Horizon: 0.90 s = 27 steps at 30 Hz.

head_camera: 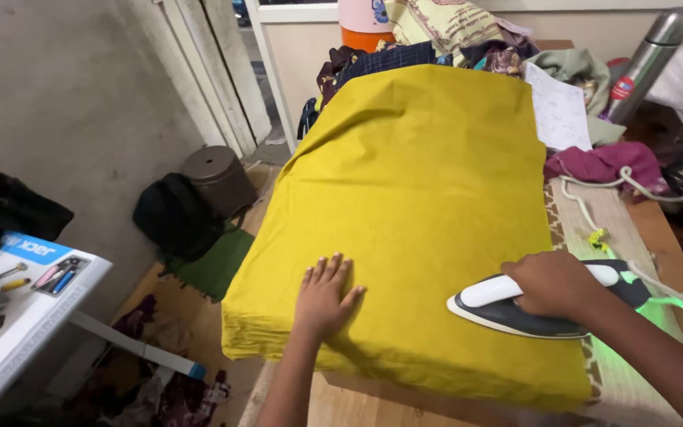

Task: The person irons a large yellow cloth laid on a table. They smooth the fabric with their hands and move the iron back and forth across the surface to remove wrinkles.

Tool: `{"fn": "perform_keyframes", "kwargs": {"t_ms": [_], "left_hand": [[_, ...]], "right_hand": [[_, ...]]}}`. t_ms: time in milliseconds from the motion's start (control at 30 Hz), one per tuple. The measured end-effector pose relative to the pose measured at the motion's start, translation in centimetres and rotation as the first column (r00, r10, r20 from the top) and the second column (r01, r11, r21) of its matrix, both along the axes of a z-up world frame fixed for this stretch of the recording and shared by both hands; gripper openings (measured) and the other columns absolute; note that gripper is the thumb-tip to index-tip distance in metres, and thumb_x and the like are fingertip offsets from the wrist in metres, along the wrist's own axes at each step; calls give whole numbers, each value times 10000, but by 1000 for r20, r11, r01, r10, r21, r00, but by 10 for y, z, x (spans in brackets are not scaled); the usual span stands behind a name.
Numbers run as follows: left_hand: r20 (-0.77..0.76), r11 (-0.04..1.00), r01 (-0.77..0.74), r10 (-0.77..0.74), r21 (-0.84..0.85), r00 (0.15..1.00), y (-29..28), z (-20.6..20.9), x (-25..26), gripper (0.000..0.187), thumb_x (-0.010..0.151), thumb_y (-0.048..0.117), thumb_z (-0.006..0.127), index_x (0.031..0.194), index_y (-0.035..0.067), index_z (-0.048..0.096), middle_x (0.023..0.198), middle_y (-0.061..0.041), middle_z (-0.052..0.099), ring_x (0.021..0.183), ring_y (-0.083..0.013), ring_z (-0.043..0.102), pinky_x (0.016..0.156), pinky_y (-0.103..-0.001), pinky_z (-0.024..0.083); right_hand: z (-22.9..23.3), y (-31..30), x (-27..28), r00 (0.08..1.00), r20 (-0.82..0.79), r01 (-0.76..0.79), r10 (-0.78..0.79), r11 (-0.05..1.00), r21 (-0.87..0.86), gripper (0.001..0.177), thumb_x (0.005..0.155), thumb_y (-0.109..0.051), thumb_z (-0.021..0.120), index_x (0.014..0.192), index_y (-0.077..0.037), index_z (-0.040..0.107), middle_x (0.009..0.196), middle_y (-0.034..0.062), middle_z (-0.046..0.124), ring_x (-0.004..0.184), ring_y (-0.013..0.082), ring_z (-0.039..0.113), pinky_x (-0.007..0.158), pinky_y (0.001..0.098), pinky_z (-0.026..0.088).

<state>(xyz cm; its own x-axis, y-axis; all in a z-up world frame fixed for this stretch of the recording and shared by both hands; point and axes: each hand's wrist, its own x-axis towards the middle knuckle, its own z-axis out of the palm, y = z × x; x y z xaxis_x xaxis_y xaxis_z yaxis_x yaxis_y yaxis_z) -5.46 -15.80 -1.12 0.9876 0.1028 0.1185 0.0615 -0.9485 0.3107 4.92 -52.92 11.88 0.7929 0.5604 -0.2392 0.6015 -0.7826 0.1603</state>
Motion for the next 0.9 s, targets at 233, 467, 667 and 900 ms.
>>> {"fn": "perform_keyframes", "kwargs": {"t_ms": [233, 467, 667, 900], "left_hand": [[-31, 998, -11, 13, 62, 999, 73, 4, -26, 766, 930, 645, 436, 1570, 233, 359, 1667, -86, 265, 1547, -311, 212, 1246, -479, 146], [-132, 968, 150, -125, 199, 983, 62, 6, -9, 631, 1003, 406, 484, 1496, 19, 411, 1727, -221, 93, 1592, -392, 72, 1269, -524, 97], [-139, 932, 328, -309, 154, 941, 31, 36, -3, 693, 992, 418, 481, 1564, 56, 328, 1727, -174, 93, 1607, -346, 54, 1305, -493, 84], [-102, 989, 145, -141, 32, 985, 40, 17, 6, 831, 988, 602, 374, 1583, 38, 236, 1676, -150, 134, 1550, -313, 107, 1248, -455, 96]], "right_hand": [[1, 4, -46, 992, 17, 122, -122, 993, 4, 457, 700, -240, 750, 1154, -212, 700, 945, 58, 749, 950, 284, 720, 818, 445, 573], [-8, 26, -82, 972, 182, 129, -148, 985, 112, 345, 683, -260, 739, 1028, -244, 741, 925, 19, 767, 920, 273, 733, 819, 446, 571], [-15, 58, -90, 983, 154, 62, -97, 975, 215, 412, 608, -214, 742, 1020, -221, 741, 891, 64, 752, 857, 311, 727, 761, 468, 561], [-10, 99, -95, 986, 124, 83, -114, 970, 230, 249, 664, -205, 718, 913, -203, 728, 854, 72, 750, 889, 318, 718, 775, 487, 545]]}}
